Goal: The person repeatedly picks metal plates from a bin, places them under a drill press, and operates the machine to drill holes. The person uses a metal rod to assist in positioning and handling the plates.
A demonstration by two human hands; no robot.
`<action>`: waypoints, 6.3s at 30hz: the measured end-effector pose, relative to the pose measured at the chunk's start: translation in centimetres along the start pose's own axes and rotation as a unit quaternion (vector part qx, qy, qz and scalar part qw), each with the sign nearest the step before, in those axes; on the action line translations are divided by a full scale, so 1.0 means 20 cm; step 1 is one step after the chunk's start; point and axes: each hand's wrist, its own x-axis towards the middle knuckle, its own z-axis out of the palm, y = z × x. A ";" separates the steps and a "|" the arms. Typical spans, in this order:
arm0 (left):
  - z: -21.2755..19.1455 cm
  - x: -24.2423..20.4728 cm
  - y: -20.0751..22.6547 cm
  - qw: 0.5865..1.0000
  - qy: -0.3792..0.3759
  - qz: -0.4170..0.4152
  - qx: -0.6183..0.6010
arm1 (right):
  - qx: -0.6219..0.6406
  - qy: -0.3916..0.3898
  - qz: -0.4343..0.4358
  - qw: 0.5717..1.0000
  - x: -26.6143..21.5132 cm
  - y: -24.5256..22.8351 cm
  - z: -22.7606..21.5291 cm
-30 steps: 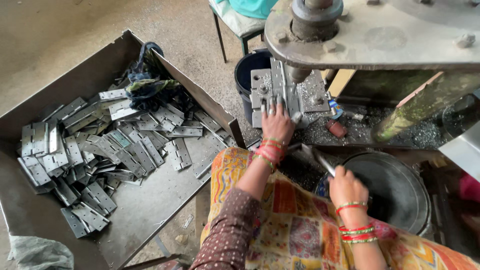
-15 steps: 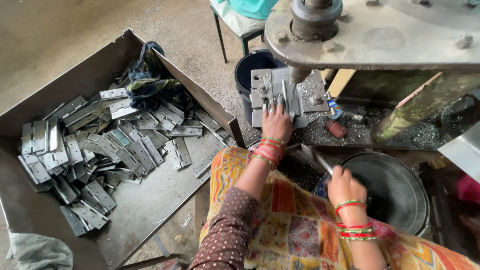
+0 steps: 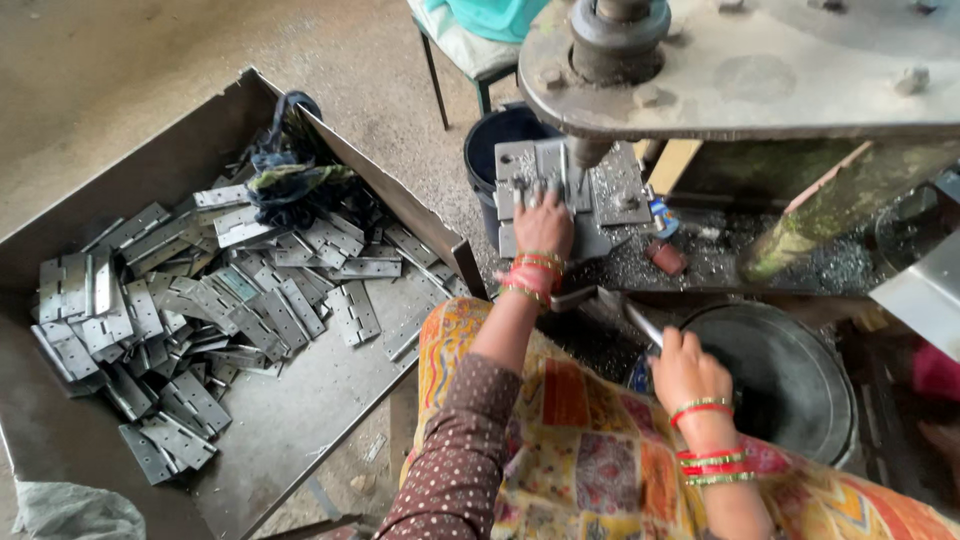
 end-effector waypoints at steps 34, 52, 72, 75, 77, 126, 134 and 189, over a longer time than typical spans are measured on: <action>-0.37 -0.47 0.10 0.953 0.206 0.159 -0.154 | -0.038 0.290 -0.078 0.953 -0.06 -0.11 -0.13; -0.28 -0.47 0.14 0.997 0.056 0.043 0.023 | -0.050 0.278 -0.083 0.956 -0.09 -0.15 -0.19; -0.12 -0.30 0.08 0.999 0.024 0.028 0.025 | -0.001 -0.069 0.042 0.997 0.03 -0.01 0.04; -0.08 -0.25 0.10 0.998 0.039 0.009 0.049 | 0.005 -0.011 0.018 1.000 0.07 0.01 0.12; -0.09 -0.23 0.10 0.999 -0.021 -0.008 0.026 | 0.040 -0.039 0.045 0.997 0.14 0.04 0.24; -0.02 -0.95 -1.57 0.917 -0.032 -0.391 0.074 | -0.154 0.330 -0.077 0.928 0.03 0.11 0.16; 0.14 -1.07 -1.99 0.934 -0.247 -0.228 0.119 | -0.154 0.324 -0.068 0.931 0.06 0.11 0.19; -0.38 -0.64 -0.15 0.972 0.123 0.196 0.042 | -0.047 0.309 -0.077 0.947 -0.03 -0.08 -0.04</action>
